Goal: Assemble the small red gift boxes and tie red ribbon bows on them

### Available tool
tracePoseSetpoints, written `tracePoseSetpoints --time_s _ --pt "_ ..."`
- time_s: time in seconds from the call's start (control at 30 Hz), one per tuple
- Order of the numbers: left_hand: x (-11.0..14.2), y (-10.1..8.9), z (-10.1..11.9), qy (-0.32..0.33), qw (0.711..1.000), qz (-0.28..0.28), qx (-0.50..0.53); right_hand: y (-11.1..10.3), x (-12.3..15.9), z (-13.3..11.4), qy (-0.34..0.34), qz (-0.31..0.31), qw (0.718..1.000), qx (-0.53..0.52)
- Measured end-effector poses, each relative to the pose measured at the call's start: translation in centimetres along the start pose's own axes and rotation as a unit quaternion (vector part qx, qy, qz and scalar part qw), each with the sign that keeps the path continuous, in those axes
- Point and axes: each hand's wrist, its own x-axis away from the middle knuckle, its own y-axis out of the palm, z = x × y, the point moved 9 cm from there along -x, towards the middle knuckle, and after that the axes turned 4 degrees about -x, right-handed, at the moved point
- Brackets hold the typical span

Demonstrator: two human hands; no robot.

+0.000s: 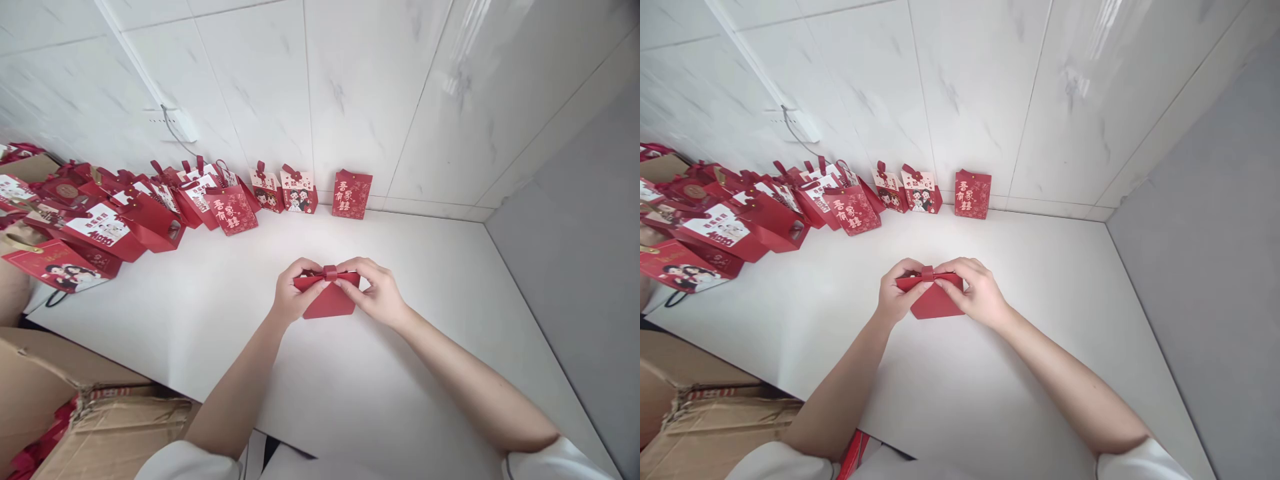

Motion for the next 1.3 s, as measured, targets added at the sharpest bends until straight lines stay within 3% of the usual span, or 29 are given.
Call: tracePoseSetpoints --time_s 0.17,0.33,0.5,0.63,0.77,0.93,1.1,1.3 --pt "0.1 0.6 -0.2 -0.029 0.999 0.007 -0.015 -0.3 -0.3 -0.6 -0.027 0.004 0.998 0.049" --pt "0.1 0.5 0.2 -0.018 0.998 0.031 -0.041 -0.4 -0.4 0.3 0.028 0.022 0.999 0.001" --pt "0.2 0.5 0.3 -0.014 0.998 0.033 -0.049 0.0 -0.4 0.7 0.066 -0.004 0.997 -0.029" --pt "0.3 0.5 1.2 0.021 0.998 0.026 -0.062 0.5 -0.4 -0.5 0.043 -0.036 0.998 -0.038" --pt "0.3 0.5 2.9 0.082 0.992 0.031 -0.09 0.1 -0.3 -1.2 0.036 -0.001 0.999 -0.034" --pt "0.4 1.0 3.9 0.106 0.989 0.02 -0.098 -0.3 -0.1 -0.7 0.078 0.027 0.994 -0.078" --pt "0.6 1.1 3.4 0.078 0.991 0.02 -0.103 -0.1 0.0 0.3 0.137 0.015 0.98 -0.142" --pt "0.5 0.9 3.4 0.092 0.991 0.014 -0.095 0.7 0.4 1.8 0.208 -0.001 0.951 -0.228"
